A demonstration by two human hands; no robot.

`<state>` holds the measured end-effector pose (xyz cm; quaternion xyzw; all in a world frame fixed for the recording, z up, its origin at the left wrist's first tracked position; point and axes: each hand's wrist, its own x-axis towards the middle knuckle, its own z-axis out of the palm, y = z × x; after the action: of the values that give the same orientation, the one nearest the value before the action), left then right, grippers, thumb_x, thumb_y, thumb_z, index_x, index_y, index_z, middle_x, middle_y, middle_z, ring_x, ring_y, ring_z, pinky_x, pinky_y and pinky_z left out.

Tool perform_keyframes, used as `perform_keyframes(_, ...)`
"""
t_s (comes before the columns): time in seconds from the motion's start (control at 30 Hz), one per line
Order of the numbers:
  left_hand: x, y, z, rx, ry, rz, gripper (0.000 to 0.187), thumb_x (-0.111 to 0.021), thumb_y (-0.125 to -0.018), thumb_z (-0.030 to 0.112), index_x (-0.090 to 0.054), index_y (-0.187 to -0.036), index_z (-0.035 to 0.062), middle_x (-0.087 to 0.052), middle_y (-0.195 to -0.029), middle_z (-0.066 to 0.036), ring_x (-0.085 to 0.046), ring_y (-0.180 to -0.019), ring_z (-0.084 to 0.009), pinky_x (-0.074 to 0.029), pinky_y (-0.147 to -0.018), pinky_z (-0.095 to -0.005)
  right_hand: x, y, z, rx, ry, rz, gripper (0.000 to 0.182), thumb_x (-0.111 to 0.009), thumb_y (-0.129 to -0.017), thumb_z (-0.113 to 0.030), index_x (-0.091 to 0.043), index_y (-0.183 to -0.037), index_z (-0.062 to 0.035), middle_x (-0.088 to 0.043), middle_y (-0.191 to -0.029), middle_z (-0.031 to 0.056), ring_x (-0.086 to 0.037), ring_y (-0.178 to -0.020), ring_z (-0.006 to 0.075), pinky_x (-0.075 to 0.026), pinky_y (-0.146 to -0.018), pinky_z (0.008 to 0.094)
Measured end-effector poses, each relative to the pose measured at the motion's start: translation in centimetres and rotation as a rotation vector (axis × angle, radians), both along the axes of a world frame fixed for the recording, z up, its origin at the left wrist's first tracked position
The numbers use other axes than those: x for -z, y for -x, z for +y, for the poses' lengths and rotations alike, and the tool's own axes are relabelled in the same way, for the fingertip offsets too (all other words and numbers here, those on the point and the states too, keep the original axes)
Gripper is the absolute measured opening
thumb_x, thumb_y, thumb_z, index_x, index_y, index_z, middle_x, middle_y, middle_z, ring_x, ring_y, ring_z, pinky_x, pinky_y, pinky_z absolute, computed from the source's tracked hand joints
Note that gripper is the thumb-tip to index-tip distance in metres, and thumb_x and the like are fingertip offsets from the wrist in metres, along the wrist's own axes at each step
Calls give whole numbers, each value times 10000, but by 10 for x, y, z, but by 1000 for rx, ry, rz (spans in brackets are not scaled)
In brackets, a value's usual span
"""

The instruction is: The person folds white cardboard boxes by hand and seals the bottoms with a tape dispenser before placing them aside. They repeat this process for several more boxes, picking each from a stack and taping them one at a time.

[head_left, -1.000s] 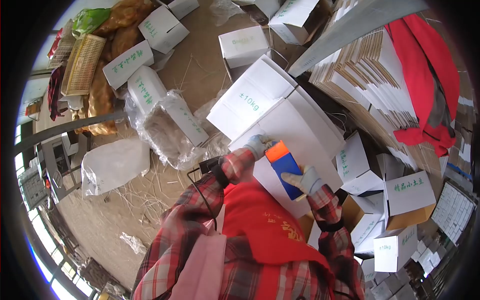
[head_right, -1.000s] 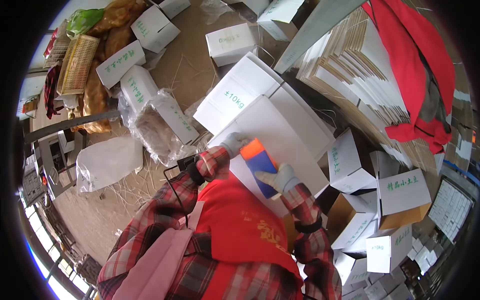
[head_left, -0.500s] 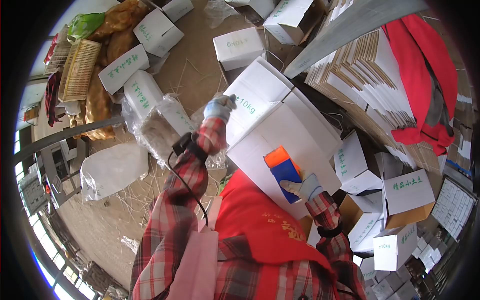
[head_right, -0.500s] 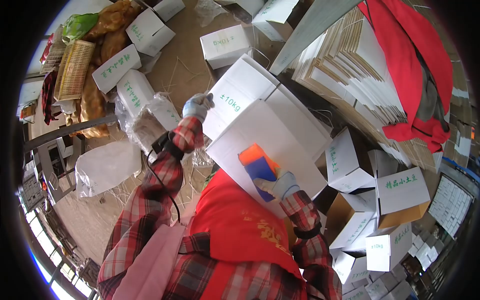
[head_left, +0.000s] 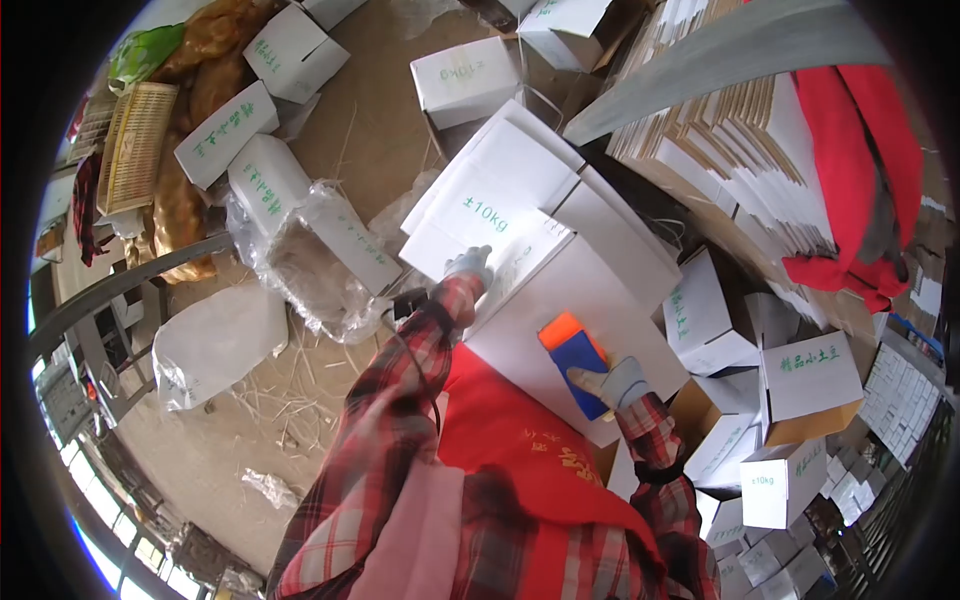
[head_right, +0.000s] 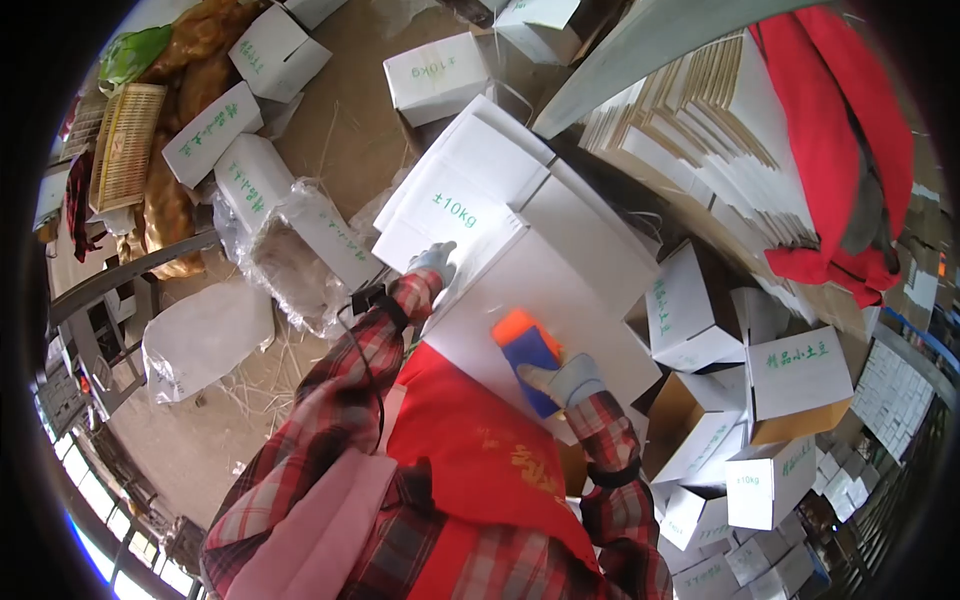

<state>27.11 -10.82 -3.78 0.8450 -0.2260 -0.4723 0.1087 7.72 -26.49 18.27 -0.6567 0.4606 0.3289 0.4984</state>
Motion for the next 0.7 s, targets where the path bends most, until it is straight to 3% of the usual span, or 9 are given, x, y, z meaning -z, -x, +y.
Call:
perform_keyframes(0.1,-35,6,-5,-400,342,-92,397,-512,-838,274,-483,-1209,137,-493,-1227,-137,-470,-1114,-346,-369,-928,-431,-1,-13,-5,-40,11,21,551,-737,-651,-377,-608,-1043,-11,-650,-886,141,-638,-798,225,-497,-729,304)
perform_keyframes(0.2,-93,41,-33,-72,538,-301,527,-547,-814,294,-401,-1282,101,-471,-1237,-168,-476,-1086,-369,-414,-890,-407,9,-5,-10,-106,-12,134,605,-724,-635,-440,-608,-1032,2,-642,-904,181,-637,-825,258,-496,-737,325)
perform_keyframes(0.27,-108,51,-43,-106,489,-320,630,-579,-784,331,-345,-1313,81,-465,-1237,-179,-477,-1092,-360,-409,-902,-405,-5,-9,-13,-106,-52,164,642,-713,-623,-478,-608,-1022,14,-634,-913,208,-632,-841,282,-493,-741,342)
perform_keyframes(0.3,-110,52,-49,-131,472,-334,684,-594,-768,350,-318,-1329,71,-462,-1237,-185,-477,-1095,-356,-406,-909,-404,-1,3,-14,-201,59,-22,649,-714,-602,-496,-617,-1008,2,-637,-892,204,-634,-816,292,-491,-720,357)
perform_keyframes(0.43,-86,63,-47,-84,506,-413,785,-622,-743,369,-255,-1356,44,-443,-1252,-193,-465,-1128,-349,-401,-926,-401,-35,59,-41,-227,-4,53,569,-717,-620,-360,-602,-1049,-4,-647,-862,132,-638,-775,199,-494,-722,289)
perform_keyframes(0.5,-79,63,-46,-75,537,-438,773,-604,-766,371,-241,-1365,43,-430,-1268,-202,-455,-1139,-357,-394,-935,-403,-45,125,-61,-215,39,264,558,-719,-620,-333,-597,-1069,-25,-653,-876,120,-632,-816,173,-488,-750,292)
perform_keyframes(0.53,-73,63,-46,-81,570,-436,777,-599,-770,374,-232,-1370,45,-421,-1278,-207,-452,-1143,-361,-393,-934,-407,-35,187,-63,-94,121,118,562,-724,-613,-323,-594,-1083,-44,-655,-883,108,-633,-824,177,-489,-751,294)
perform_keyframes(0.6,-74,63,-49,-64,607,-468,779,-598,-771,369,-227,-1373,43,-423,-1272,-220,-450,-1145,-366,-392,-934,-404,-44,264,-74,-33,65,245,641,-714,-587,-450,-598,-1085,-63,-645,-945,149,-628,-870,250,-483,-776,310)
perform_keyframes(0.7,-77,62,-46,-39,595,-453,778,-594,-774,348,-216,-1377,35,-422,-1264,-240,-441,-1151,-375,-382,-943,-396,-25,365,-80,68,66,372,597,-727,-598,-424,-615,-1042,-41,-653,-909,140,-636,-839,249,-488,-759,302)
